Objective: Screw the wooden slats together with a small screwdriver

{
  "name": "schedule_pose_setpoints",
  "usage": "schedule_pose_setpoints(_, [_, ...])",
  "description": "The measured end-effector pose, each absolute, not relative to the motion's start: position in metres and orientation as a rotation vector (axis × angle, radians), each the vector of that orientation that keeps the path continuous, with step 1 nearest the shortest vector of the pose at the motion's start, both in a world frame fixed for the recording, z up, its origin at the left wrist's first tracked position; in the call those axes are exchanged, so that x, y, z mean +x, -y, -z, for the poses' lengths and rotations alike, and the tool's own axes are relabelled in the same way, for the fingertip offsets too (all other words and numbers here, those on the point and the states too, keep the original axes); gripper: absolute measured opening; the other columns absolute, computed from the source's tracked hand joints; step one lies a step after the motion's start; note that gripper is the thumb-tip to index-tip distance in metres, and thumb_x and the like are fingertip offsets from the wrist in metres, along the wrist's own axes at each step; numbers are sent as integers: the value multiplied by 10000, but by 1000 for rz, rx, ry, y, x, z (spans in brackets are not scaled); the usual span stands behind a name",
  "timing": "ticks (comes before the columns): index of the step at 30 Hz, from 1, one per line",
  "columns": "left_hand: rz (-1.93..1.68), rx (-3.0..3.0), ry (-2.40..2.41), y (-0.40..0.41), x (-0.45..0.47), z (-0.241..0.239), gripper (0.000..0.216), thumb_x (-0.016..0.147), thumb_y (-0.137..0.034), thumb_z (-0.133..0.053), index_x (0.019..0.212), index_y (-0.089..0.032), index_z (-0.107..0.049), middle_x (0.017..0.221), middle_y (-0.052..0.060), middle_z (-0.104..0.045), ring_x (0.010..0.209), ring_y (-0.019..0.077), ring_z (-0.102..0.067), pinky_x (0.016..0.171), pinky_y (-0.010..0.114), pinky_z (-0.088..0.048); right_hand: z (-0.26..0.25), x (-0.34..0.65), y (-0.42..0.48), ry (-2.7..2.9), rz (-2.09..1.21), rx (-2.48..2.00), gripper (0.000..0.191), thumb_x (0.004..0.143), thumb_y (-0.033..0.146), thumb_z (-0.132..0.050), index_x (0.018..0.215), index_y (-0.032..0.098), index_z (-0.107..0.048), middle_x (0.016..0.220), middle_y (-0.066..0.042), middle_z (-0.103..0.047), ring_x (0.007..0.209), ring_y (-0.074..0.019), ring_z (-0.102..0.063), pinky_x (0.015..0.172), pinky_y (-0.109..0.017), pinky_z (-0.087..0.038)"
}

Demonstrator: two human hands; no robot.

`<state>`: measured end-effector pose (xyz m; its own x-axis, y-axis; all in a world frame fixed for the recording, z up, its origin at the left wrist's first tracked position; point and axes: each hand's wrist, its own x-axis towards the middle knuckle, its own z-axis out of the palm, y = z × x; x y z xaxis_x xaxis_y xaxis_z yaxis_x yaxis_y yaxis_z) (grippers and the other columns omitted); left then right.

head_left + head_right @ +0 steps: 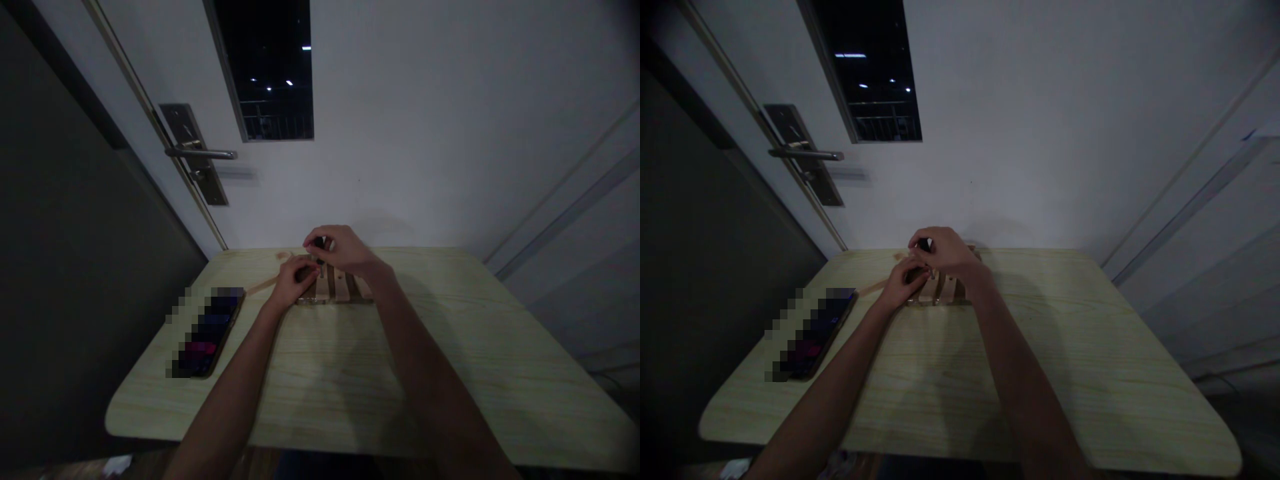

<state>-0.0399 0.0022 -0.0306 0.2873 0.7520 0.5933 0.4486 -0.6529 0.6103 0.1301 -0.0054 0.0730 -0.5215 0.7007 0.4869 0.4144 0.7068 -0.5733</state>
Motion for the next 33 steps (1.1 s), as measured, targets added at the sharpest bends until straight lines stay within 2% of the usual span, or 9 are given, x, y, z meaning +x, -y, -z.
schedule_pose_setpoints(5, [-1277,2244,-1100,-1,-40,28,165,794,-307,-614,896,-192,-675,971,70,-682,955,238,-589,887,403,-436,-75,132,10,2214,-560,-865,285,742,183,-511,983,163,-662,870,-30,-659,731,-116,-540,664,-245,-405])
schedule_pose_setpoints(14, [-1297,2248,-1056,-5,-41,34,151,793,-304,-621,887,-196,-666,950,65,-672,927,225,-595,862,381,-441,-77,132,12,2175,-526,-968,385,749,138,-479,1102,161,-631,839,-26,-656,595,-82,-508,606,-227,-399])
schedule_pose_setpoints(21, [-1288,2258,-1085,-4,-41,31,133,796,-295,-622,871,-193,-665,925,59,-672,908,222,-594,852,382,-438,-77,133,10,2173,-486,-994,371,760,159,-493,1106,181,-626,815,-11,-653,580,-79,-519,613,-227,-401])
schedule_pose_setpoints(26, [-1284,2270,-1083,-3,-41,30,124,796,-283,-620,867,-189,-660,917,59,-673,893,220,-592,845,379,-433,-75,135,7,2158,-496,-988,381,739,165,-538,1109,204,-622,888,-18,-653,634,-87,-549,639,-229,-421])
schedule_pose_setpoints(33, [-1294,2247,-1076,-1,-40,28,127,794,-289,-616,851,-183,-657,919,63,-682,893,224,-597,841,373,-436,-75,135,8,2131,-476,-1020,334,747,255,-625,1079,219,-641,814,0,-631,599,-80,-531,623,-227,-415])
